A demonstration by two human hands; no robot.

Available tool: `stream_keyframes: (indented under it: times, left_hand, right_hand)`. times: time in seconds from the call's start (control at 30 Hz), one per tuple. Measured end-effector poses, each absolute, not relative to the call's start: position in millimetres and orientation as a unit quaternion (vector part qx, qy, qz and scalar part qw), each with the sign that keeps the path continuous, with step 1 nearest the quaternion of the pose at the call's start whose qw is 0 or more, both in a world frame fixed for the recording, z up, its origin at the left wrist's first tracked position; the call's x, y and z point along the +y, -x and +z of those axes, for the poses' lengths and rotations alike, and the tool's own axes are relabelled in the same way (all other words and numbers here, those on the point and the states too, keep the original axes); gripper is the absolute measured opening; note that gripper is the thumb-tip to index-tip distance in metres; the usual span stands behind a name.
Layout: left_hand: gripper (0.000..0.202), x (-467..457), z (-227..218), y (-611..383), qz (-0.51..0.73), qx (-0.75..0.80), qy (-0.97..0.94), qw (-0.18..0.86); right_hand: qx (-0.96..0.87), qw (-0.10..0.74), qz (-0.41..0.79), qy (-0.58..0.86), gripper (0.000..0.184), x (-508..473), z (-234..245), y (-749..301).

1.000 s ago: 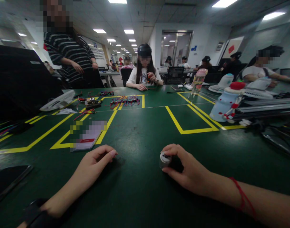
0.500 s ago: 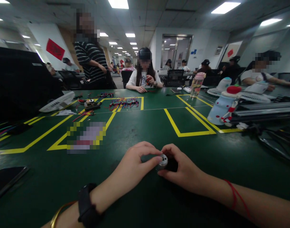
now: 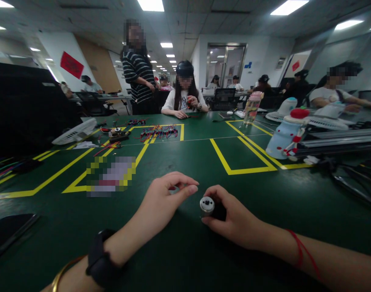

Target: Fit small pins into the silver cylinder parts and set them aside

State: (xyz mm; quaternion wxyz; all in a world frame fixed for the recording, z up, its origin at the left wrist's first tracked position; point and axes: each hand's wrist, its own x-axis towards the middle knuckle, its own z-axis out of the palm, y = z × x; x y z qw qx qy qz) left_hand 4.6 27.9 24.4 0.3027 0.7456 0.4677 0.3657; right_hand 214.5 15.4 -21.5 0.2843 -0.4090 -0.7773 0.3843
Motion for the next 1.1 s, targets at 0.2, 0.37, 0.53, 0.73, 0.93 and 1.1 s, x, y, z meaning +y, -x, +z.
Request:
stream_keyframes:
  times: [0.2, 0.37, 0.53, 0.73, 0.93, 1.1]
  left_hand:
    - [0.010, 26, -7, 5, 0.251, 0.465, -0.770, 0.358]
    - [0.007, 21, -19, -7, 0.260, 0.471, -0.785, 0.305]
    - [0.007, 21, -21, -6, 0.265, 0.486, -0.784, 0.281]
    - [0.018, 20, -18, -6, 0.256, 0.489, -0.777, 0.302]
    - [0.021, 24, -3, 37, 0.309, 0.525, -0.713, 0.347]
    - [0.026, 28, -18, 104, 0.416, 0.557, -0.593, 0.406]
  right_hand:
    - [-0.780, 0.289, 0.378, 0.407, 0.032, 14, -20, -212]
    - [-0.782, 0.289, 0.366, 0.412, 0.033, 15, -21, -212]
    - [-0.782, 0.286, 0.365, 0.417, 0.033, 15, -22, -212]
    - [-0.784, 0.286, 0.358, 0.418, 0.034, 15, -24, -212]
    - [-0.778, 0.276, 0.375, 0.422, 0.034, 15, -19, -213]
    - [-0.778, 0.274, 0.379, 0.421, 0.032, 14, -19, -212]
